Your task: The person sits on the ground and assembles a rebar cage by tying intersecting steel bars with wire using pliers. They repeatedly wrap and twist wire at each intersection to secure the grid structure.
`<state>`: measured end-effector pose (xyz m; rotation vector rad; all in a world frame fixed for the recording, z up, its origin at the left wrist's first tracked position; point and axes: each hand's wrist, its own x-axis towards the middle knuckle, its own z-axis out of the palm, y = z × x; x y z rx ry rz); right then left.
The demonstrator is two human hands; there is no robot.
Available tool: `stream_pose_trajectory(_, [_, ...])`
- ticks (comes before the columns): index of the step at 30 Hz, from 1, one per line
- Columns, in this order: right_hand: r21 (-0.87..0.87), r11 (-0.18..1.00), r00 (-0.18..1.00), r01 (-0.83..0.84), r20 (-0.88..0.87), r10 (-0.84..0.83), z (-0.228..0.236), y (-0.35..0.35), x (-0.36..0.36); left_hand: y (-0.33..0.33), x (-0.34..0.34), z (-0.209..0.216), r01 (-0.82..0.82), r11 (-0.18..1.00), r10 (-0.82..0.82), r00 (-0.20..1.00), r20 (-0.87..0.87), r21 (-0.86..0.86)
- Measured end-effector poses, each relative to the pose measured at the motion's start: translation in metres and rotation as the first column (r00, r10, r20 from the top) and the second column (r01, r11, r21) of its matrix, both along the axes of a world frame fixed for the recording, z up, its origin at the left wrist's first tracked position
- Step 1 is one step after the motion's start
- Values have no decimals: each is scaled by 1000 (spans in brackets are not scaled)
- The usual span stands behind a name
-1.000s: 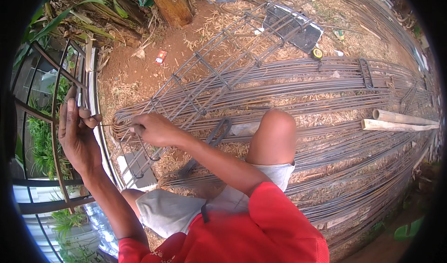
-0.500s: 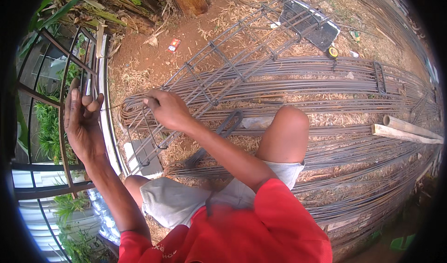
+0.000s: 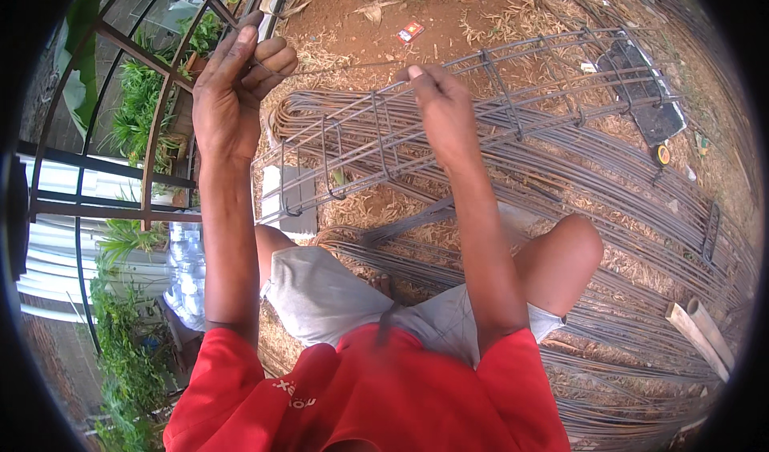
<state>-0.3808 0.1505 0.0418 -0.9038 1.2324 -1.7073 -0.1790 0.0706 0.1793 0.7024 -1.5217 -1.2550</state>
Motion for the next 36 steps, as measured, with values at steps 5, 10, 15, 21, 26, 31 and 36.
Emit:
stream_pose_trajectory(5, [-202, 828, 848, -523, -221, 482, 36, 65, 10, -22, 11, -8, -265, 956, 250, 960, 126, 126])
stream_pose_trajectory(10, [126, 950, 724, -286, -621, 300, 7, 21, 70, -18, 33, 11, -92, 995, 91, 994, 57, 28])
stream_pose_trajectory(15, [-81, 992, 957, -96, -281, 70, 1, 3, 20, -20, 62, -2, -398, 910, 378, 912, 158, 119])
stream_pose_trajectory(21, [-126, 935, 840, -331, -490, 232, 5, 19, 46, -37, 92, -36, -642, 752, 592, 757, 277, 149])
stream_pose_trajectory(26, [28, 951, 879, -307, -375, 295, -43, -16, 35, -32, 125, -32, -493, 860, 364, 771, 522, 129])
stream_pose_trajectory(31, [347, 938, 857, -1, -483, 180, -115, -54, 38, -27, 161, -43, -479, 875, 232, 538, 810, 67])
stream_pose_trajectory(36, [380, 913, 775, 145, -618, 134, -178, -56, 53, -39, 200, -92, -439, 898, 117, 287, 951, 22])
